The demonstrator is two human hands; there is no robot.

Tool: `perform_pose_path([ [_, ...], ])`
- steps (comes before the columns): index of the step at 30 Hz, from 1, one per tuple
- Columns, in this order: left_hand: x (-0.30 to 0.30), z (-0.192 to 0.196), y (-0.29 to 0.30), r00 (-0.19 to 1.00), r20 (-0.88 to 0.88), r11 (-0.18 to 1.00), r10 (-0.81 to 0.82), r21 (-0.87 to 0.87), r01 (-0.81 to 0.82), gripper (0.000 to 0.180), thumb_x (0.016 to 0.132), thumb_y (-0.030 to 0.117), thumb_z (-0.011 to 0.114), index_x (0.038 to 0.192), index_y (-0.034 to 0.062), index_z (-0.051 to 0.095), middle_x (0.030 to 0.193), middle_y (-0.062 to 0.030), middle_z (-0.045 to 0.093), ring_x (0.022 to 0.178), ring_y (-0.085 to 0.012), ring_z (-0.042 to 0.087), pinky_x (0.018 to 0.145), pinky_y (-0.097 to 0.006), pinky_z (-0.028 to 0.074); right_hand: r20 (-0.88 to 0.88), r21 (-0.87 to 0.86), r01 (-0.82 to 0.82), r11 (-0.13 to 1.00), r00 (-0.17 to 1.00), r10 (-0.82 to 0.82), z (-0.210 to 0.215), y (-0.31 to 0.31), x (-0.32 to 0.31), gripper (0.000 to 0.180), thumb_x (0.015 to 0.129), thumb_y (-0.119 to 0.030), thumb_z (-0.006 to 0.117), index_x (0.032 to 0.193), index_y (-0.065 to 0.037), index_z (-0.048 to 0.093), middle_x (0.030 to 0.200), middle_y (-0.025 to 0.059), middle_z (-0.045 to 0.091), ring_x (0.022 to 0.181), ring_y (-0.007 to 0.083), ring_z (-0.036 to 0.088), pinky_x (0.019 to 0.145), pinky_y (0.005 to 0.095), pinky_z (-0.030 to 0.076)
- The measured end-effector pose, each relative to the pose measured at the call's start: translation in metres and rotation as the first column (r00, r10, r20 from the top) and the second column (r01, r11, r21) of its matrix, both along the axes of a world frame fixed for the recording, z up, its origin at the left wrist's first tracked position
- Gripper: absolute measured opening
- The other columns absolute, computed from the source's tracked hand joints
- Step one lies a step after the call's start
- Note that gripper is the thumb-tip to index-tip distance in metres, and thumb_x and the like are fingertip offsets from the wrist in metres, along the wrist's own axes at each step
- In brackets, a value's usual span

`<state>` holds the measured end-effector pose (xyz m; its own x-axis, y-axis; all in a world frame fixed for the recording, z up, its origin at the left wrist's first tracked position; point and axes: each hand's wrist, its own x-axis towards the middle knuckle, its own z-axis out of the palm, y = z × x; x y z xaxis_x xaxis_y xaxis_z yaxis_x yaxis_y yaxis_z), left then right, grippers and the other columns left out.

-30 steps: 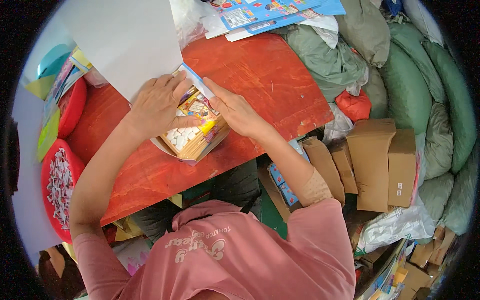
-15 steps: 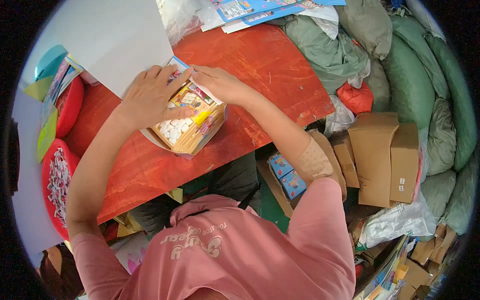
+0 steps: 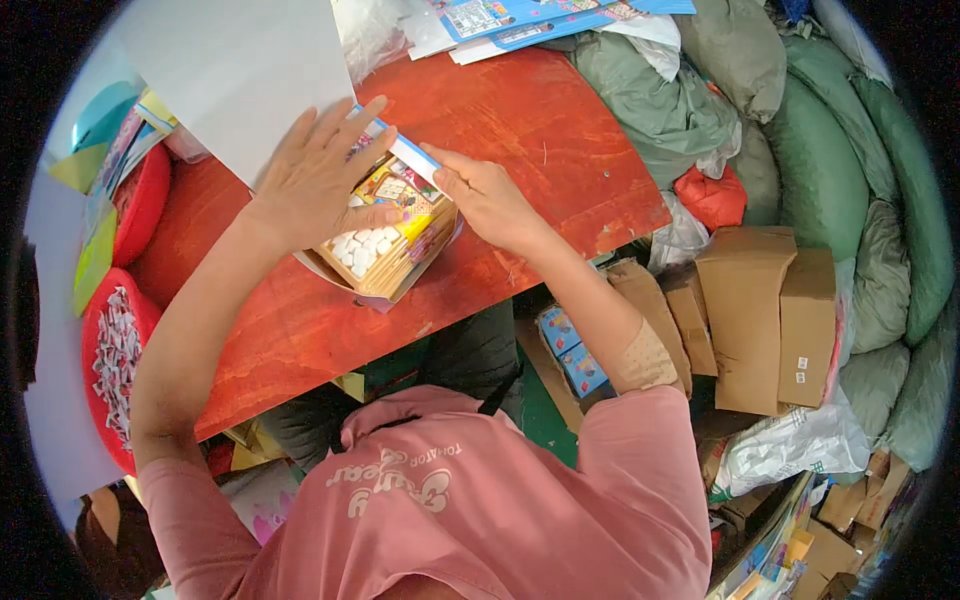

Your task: Labeling small toy packages and placing them into a larger cardboard display box.

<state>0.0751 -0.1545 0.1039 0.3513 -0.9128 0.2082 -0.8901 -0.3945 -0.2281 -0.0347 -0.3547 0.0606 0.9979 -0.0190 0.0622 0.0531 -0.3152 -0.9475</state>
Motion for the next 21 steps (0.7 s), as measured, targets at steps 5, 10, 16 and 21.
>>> perform_pose_path([
  [5, 0.008, -0.012, 0.002, 0.997, -0.054, 0.998, -0.063, -0.006, 0.063, 0.094, 0.081, 0.074, 0.029, 0.136, -0.0023, 0.032, 0.142, -0.0158, 0.031, 0.132, -0.0294, 0.028, 0.109, -0.048, 0.016, 0.061, -0.068, -0.078, 0.995, 0.995, 0.082, 0.003, -0.013, 0.023, 0.048, 0.096, -0.032, 0.044, 0.132, -0.001, 0.044, 0.118, 0.0098, 0.058, 0.109, 0.0153, 0.051, 0.094, 0.0291, 0.039],
  [10, -0.016, -0.016, -0.011, 0.93, -0.129, 0.937, 0.345, -0.007, -0.348, 0.087, 0.086, 0.068, 0.028, 0.137, -0.0026, 0.029, 0.14, -0.0205, 0.031, 0.131, -0.0334, 0.027, 0.106, -0.05, 0.018, 0.117, -0.225, -0.207, 0.952, 0.964, 0.237, 0.002, -0.027, 0.064, 0.042, 0.096, -0.033, 0.044, 0.125, -0.003, 0.052, 0.115, 0.0071, 0.059, 0.103, 0.0125, 0.051, 0.09, 0.0294, 0.04],
  [16, -0.023, -0.007, -0.011, 0.919, -0.145, 0.93, 0.366, 0.027, -0.366, 0.074, 0.088, 0.066, 0.024, 0.143, 0.0158, 0.026, 0.141, -0.0215, 0.029, 0.133, -0.0337, 0.025, 0.103, -0.054, 0.017, 0.4, -0.266, 0.154, 0.952, 0.916, -0.036, 0.012, -0.008, 0.032, 0.029, 0.09, -0.019, 0.057, 0.114, -0.003, 0.057, 0.108, 0.0075, 0.061, 0.098, 0.0147, 0.055, 0.084, 0.0303, 0.044],
  [21, -0.018, -0.006, -0.005, 0.909, -0.133, 0.917, 0.395, 0.106, -0.383, 0.071, 0.089, 0.064, 0.022, 0.144, 0.0187, 0.025, 0.141, -0.0207, 0.029, 0.134, -0.0323, 0.022, 0.102, -0.053, 0.018, 0.467, -0.388, -0.025, 0.921, 0.857, 0.22, 0.042, 0.03, -0.035, 0.028, 0.076, -0.019, 0.072, 0.096, -0.004, 0.061, 0.102, 0.0084, 0.061, 0.096, 0.0196, 0.057, 0.083, 0.032, 0.045],
])
